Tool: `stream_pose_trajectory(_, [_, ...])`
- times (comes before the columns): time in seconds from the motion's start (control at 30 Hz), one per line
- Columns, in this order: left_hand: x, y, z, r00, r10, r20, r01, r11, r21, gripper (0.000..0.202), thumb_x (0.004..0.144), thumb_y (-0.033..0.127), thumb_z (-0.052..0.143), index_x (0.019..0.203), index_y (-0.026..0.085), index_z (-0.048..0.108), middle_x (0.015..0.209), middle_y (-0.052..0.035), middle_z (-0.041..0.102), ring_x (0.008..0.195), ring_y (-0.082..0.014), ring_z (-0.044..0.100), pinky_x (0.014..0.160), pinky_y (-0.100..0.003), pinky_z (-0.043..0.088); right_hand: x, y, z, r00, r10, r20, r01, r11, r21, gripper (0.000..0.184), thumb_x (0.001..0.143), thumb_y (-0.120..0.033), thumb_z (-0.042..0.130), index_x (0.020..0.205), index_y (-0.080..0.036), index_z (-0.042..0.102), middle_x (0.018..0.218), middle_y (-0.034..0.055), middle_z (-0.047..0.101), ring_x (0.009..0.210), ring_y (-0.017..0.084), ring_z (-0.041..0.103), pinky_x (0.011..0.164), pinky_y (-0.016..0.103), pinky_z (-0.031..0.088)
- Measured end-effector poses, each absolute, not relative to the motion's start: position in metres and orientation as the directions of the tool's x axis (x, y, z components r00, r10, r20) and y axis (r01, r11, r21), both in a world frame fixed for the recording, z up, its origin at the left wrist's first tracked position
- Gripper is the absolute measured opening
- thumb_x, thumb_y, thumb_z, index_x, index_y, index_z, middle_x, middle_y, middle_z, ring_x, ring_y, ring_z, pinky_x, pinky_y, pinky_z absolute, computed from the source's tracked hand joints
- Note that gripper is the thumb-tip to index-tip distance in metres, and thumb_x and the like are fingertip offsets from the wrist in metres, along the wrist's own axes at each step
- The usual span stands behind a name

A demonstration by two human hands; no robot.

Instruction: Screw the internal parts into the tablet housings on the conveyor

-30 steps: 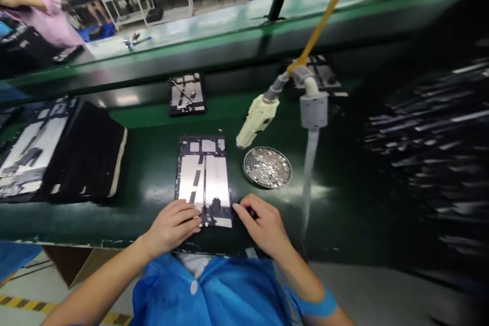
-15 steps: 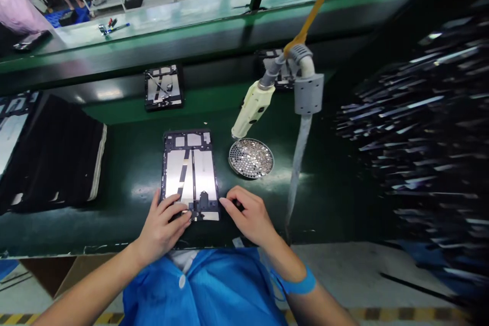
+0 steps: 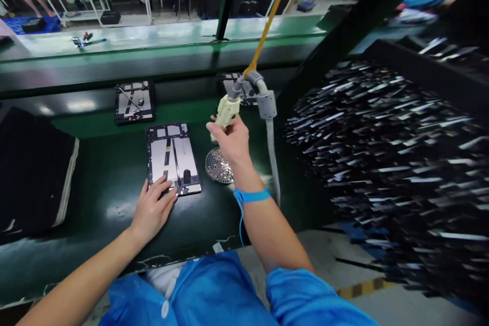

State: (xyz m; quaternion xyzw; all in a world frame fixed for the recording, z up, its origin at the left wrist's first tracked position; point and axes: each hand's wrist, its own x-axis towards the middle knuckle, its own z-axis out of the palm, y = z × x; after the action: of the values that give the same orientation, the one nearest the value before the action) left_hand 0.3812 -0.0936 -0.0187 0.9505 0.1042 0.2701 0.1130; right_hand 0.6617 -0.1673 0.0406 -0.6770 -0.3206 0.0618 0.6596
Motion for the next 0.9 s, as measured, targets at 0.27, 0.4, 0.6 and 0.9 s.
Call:
stream_pose_trajectory(0.27, [0.4,-0.077,-0.016,0.864,0.261,0.429,0.123,-0.938,0.324,0.016,0.1,0.024,0.062,0.11,0.024,0.075,0.118,-0.0099,0.073,0.123,-0.0322,0.065,0.105,-0.062,0.048,0.649,-0.179,0.064,0.769,0.517,0.376,0.324,0.192,-0.926,0.02,0.08,-0.032,0.076,0.093,-0.018,0.07,0.081,0.0017,0.073,0.06,0.015,0.067,0.06,0.033,0.058])
stream_pose_trajectory(0.4, [0.411,-0.068,-0.02,0.834,0.262,0.486,0.075,-0.926,0.371,0.014,0.099,0.024,0.065,0.108,0.025,0.076,0.116,-0.0088,0.073,0.122,-0.0305,0.065,0.11,-0.063,0.043,0.64,-0.185,0.06,0.809,0.422,0.41,0.354,0.208,-0.912,0.016,0.081,-0.024,0.072,0.095,-0.02,0.068,0.09,0.0013,0.073,0.059,0.012,0.064,0.055,0.03,0.056])
stream_pose_trajectory(0.6, [0.406,-0.066,-0.019,0.864,0.241,0.442,0.051,-0.916,0.399,0.017,0.099,0.022,0.065,0.111,0.025,0.075,0.12,-0.0092,0.071,0.127,-0.0302,0.062,0.112,-0.063,0.041,0.631,-0.194,0.043,0.818,0.364,0.446,0.386,0.228,-0.894,0.022,0.08,-0.018,0.071,0.101,-0.022,0.067,0.088,0.0007,0.071,0.062,0.013,0.065,0.057,0.03,0.058])
stream_pose_trajectory(0.9, [0.405,-0.067,-0.017,0.877,0.259,0.404,0.059,-0.893,0.446,0.019,0.101,0.022,0.061,0.113,0.026,0.075,0.123,-0.0093,0.07,0.129,-0.0307,0.06,0.113,-0.067,0.038,0.622,-0.191,0.033,0.8,0.417,0.43,0.319,0.312,-0.895,0.022,0.08,-0.014,0.07,0.1,-0.022,0.065,0.09,-0.0003,0.071,0.053,0.01,0.064,0.049,0.027,0.054])
